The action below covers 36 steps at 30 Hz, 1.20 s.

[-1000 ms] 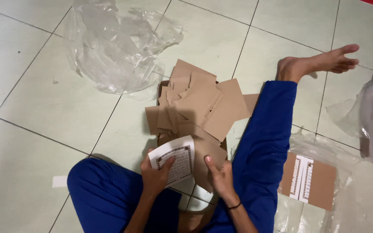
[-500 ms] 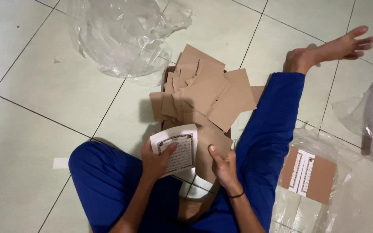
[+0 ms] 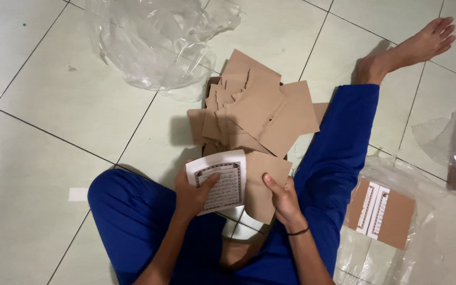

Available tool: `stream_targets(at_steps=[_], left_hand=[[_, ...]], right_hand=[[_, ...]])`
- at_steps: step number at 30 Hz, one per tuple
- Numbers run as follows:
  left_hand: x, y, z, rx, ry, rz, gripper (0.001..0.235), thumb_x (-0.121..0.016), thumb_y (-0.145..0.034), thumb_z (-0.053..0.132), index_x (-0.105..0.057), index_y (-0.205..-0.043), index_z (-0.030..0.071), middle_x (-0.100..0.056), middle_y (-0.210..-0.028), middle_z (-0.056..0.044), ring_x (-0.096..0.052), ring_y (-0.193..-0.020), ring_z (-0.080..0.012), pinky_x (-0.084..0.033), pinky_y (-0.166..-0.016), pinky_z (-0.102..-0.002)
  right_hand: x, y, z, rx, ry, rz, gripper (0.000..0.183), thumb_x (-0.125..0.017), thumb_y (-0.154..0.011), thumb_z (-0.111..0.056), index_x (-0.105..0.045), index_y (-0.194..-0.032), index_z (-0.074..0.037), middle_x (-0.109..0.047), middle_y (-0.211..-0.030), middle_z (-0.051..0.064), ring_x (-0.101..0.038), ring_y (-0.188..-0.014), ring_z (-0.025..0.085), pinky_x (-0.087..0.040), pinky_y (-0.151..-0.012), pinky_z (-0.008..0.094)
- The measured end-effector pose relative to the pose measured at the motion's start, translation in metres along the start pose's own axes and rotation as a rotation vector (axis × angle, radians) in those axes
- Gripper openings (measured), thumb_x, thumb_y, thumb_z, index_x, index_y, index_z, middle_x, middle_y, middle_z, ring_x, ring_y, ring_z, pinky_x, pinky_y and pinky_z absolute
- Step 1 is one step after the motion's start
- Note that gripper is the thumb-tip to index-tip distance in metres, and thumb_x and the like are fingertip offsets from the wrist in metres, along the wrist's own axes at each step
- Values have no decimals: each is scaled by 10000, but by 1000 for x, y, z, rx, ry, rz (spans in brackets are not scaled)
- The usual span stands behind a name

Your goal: The person sits on the floor and assembles small cardboard boxes by inserting white paper inserts into the cardboard frames. They handle the components by hand, repeatedly picking up a frame and an insert, fitting them together, and placing the finished unit aside.

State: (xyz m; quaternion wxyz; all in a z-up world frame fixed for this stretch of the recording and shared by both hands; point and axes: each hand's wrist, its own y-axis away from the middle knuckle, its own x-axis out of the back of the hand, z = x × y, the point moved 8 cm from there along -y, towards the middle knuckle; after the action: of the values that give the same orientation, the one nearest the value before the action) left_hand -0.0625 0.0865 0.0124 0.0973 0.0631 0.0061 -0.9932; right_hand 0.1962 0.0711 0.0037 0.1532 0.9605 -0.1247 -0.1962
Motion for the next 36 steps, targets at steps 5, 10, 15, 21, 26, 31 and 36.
stream_targets(at_steps=[5,10,15,21,26,31,36], left_hand=[[2,3,-46,40,-65,-1,423,-874,-868,255,-695,-1153,-1,-758,-1023,-201,-722,-930,-292,-533,-883,-512],[7,-4,-45,67,-67,36,453,-886,-844,240,-685,-1175,3,-744,-1043,-179,-712,-991,-308,-521,-948,-528],[8,0,-55,34,-77,-6,383,-843,-899,209,-682,-1160,-21,-741,-988,-199,-723,-968,-341,-536,-897,-542],[6,-3,-40,55,-105,30,369,-891,-841,218,-703,-1082,12,-760,-938,-170,-716,-894,-250,-545,-872,-483],[7,-8,-26,66,-110,5,332,-883,-845,214,-689,-1024,11,-755,-884,-147,-699,-847,-217,-555,-835,-472],[10,-4,-37,79,-92,6,333,-889,-834,201,-694,-1035,21,-764,-905,-137,-699,-857,-202,-554,-832,-440],[13,-1,-42,84,-54,22,345,-892,-824,171,-705,-1065,9,-783,-942,-149,-710,-858,-204,-567,-830,-450]], right_hand=[[-8,-3,-12,-55,42,31,205,-761,-923,-190,-743,-792,-33,-751,-709,140,-721,-570,205,-580,-603,350],[34,-16,39,11,213,-46,188,-821,-843,-146,-717,-707,-68,-713,-631,84,-651,-524,146,-529,-545,298],[-26,7,-28,109,486,-76,130,-898,-757,-96,-780,-724,-52,-726,-636,90,-609,-568,156,-510,-587,307],[-14,5,-21,109,418,20,174,-769,-928,-184,-798,-828,-43,-728,-732,71,-582,-680,163,-527,-697,375],[-7,1,-1,18,168,19,139,-756,-928,-162,-779,-928,-25,-757,-788,131,-674,-667,211,-562,-719,416],[7,-2,17,-1,125,36,129,-744,-928,-133,-764,-950,-7,-754,-805,152,-705,-687,239,-568,-703,424],[8,-2,17,-15,84,68,154,-756,-913,-114,-738,-1000,12,-757,-839,182,-720,-700,271,-581,-720,454]])
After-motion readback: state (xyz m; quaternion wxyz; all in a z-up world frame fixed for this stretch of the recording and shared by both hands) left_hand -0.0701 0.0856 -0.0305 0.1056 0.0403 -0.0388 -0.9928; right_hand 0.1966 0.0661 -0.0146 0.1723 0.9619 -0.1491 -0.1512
